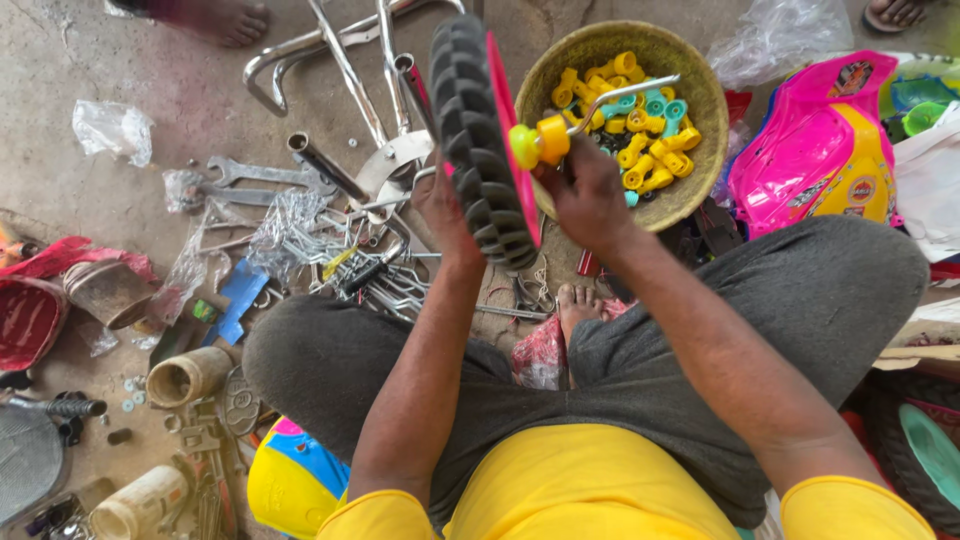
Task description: The person assembles a child's tricycle wheel by attaching a pink wheel to a metal axle using a wrench. They then add yellow plastic stabilizer wheels to the axle and secure them with nuts from a nearby bowl.
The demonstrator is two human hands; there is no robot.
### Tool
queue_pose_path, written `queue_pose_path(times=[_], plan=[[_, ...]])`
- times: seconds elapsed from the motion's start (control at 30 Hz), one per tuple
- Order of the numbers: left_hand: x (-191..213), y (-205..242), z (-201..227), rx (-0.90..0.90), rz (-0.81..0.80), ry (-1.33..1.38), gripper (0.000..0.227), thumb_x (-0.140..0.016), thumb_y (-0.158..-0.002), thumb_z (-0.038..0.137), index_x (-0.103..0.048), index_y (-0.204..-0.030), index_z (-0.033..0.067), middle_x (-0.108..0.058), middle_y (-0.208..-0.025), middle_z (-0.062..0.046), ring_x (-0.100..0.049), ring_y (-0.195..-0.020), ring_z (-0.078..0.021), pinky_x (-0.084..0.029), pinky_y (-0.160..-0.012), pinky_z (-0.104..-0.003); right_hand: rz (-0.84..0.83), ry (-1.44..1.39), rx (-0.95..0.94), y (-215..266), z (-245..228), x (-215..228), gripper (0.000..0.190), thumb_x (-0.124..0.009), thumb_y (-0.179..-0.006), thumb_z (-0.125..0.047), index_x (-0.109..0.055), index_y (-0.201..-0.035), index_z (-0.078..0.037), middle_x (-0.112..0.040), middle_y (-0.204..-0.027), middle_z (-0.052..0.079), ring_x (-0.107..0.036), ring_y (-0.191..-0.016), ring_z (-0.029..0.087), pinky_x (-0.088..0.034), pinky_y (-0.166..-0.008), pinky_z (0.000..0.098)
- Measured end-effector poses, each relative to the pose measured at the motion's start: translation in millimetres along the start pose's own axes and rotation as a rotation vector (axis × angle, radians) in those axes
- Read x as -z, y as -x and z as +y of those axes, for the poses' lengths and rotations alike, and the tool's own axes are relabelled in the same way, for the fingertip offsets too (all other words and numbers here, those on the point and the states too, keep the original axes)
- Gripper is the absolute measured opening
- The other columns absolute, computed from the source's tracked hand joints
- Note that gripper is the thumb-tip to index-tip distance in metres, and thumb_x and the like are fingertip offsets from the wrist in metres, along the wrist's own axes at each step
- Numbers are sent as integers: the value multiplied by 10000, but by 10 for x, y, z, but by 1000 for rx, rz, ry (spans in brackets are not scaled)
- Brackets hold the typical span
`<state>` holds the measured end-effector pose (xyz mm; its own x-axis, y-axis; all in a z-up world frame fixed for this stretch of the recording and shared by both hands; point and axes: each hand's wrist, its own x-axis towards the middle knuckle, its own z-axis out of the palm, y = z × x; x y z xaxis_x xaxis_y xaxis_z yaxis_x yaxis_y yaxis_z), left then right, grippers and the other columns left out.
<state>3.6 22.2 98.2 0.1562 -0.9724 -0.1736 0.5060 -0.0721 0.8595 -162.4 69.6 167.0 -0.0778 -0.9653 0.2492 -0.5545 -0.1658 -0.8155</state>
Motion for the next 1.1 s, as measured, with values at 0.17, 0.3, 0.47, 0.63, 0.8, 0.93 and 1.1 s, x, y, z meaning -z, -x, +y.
queue_pose_path(times=[0.17,0.3,0.47,0.63,0.8,0.93,1.1], plan=[[90,-142,-42,-115,-12,-255,335,-621,-1022,357,-716,-804,121,-631,-633,34,-608,-502,-65,-532,-490,-233,-53,-379,-167,26,-17,-66,327,-780,-968,-55,-613,-1245,-14,-655,-1003,47,-597,-879,123,-507,-788,314],[214,-198,-296,24,-9,53,215,-655,-1023,242,-685,-901,68,-671,-764,2,-638,-603,-101,-526,-537,-272,-87,-903,-274,-79,-4,-41,470,-794,-905,-13,-589,-1328,-22,-683,-1174,21,-669,-1081,107,-573,-988,277],[372,-263,-504,230,-249,544,284,-491,-1126,318,-627,-1150,70,-661,-969,-3,-640,-708,-91,-539,-611,-266,-125,-839,-277,-178,30,27,489,-822,-885,-4,-622,-1331,-9,-685,-1158,38,-674,-1059,115,-588,-988,281],[356,-224,-633,86,-232,150,269,-539,-1111,291,-662,-1140,53,-684,-960,-19,-657,-714,-99,-543,-607,-266,-11,-909,-260,-94,79,-63,446,-834,-897,-100,-648,-1293,-14,-701,-1134,44,-673,-1005,112,-569,-891,261],[255,-195,-549,-17,-205,-108,255,-587,-1096,264,-697,-1130,37,-707,-950,-35,-675,-721,-106,-547,-603,-267,-53,-430,61,-120,122,-45,279,-815,-1009,-144,-678,-1208,-5,-621,-1207,47,-615,-1090,129,-518,-975,270],[159,-112,-340,-56,-109,-26,243,-626,-1084,242,-725,-1122,23,-726,-943,-48,-689,-726,-112,-550,-599,-267,-31,-507,-101,-57,109,-37,296,-785,-1026,-239,-660,-1193,-28,-673,-1026,-24,-600,-915,69,-521,-830,234],[-34,-5,11,3,-5,199,224,-694,-1034,219,-762,-1017,7,-721,-829,-14,-648,-694,-72,-513,-597,-233,-115,-792,-354,1,96,-33,391,-631,-1050,-350,-613,-1317,-65,-517,-786,-81,-401,-604,10,-304,-517,193]])
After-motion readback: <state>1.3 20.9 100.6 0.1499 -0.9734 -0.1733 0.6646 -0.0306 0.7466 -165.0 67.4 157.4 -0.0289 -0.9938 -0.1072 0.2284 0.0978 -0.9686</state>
